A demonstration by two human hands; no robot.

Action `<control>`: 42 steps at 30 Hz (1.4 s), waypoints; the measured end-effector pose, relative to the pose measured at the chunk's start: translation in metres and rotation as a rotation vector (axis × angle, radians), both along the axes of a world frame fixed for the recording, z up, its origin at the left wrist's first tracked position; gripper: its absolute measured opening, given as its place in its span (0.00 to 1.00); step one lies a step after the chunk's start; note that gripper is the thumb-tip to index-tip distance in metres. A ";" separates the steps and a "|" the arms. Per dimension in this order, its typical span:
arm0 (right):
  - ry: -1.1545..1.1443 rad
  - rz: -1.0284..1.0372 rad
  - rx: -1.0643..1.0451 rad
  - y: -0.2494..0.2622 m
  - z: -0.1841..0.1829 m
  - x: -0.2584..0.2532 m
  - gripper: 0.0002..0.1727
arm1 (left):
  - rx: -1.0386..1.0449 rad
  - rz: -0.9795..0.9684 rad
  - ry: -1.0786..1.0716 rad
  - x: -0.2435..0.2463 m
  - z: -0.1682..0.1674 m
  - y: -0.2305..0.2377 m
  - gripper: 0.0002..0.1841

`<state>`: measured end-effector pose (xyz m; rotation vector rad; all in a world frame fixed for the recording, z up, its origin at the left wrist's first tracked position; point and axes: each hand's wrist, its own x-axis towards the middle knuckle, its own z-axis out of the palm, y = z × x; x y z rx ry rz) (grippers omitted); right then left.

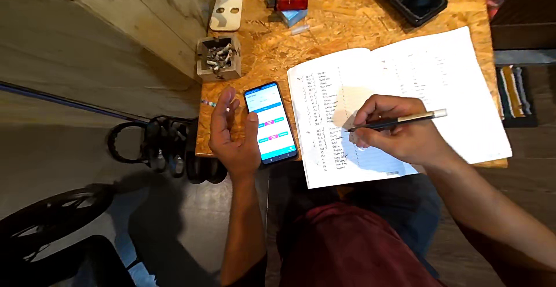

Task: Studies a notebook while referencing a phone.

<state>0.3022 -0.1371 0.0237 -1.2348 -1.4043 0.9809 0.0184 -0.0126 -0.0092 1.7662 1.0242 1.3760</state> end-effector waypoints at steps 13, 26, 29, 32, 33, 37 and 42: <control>-0.058 -0.027 -0.091 0.007 -0.001 -0.016 0.08 | 0.023 -0.014 -0.039 -0.002 -0.001 0.002 0.27; -0.129 -0.007 -0.178 0.023 -0.001 -0.041 0.04 | 0.059 -0.045 -0.197 -0.006 -0.005 0.000 0.18; -0.114 -0.003 -0.176 0.025 -0.003 -0.045 0.04 | 0.075 -0.061 -0.243 -0.010 -0.006 0.000 0.18; -0.127 -0.010 -0.177 0.025 -0.004 -0.044 0.03 | 0.084 -0.055 -0.250 -0.009 -0.008 -0.001 0.18; -0.133 -0.011 -0.173 0.025 -0.004 -0.044 0.03 | 0.084 -0.054 -0.251 -0.009 -0.008 -0.001 0.17; -0.158 -0.029 -0.159 0.025 -0.007 -0.047 0.04 | 0.063 -0.060 -0.254 -0.009 -0.008 -0.001 0.17; -0.170 -0.047 -0.149 0.027 -0.008 -0.049 0.04 | 0.037 -0.076 -0.264 -0.011 -0.006 -0.001 0.18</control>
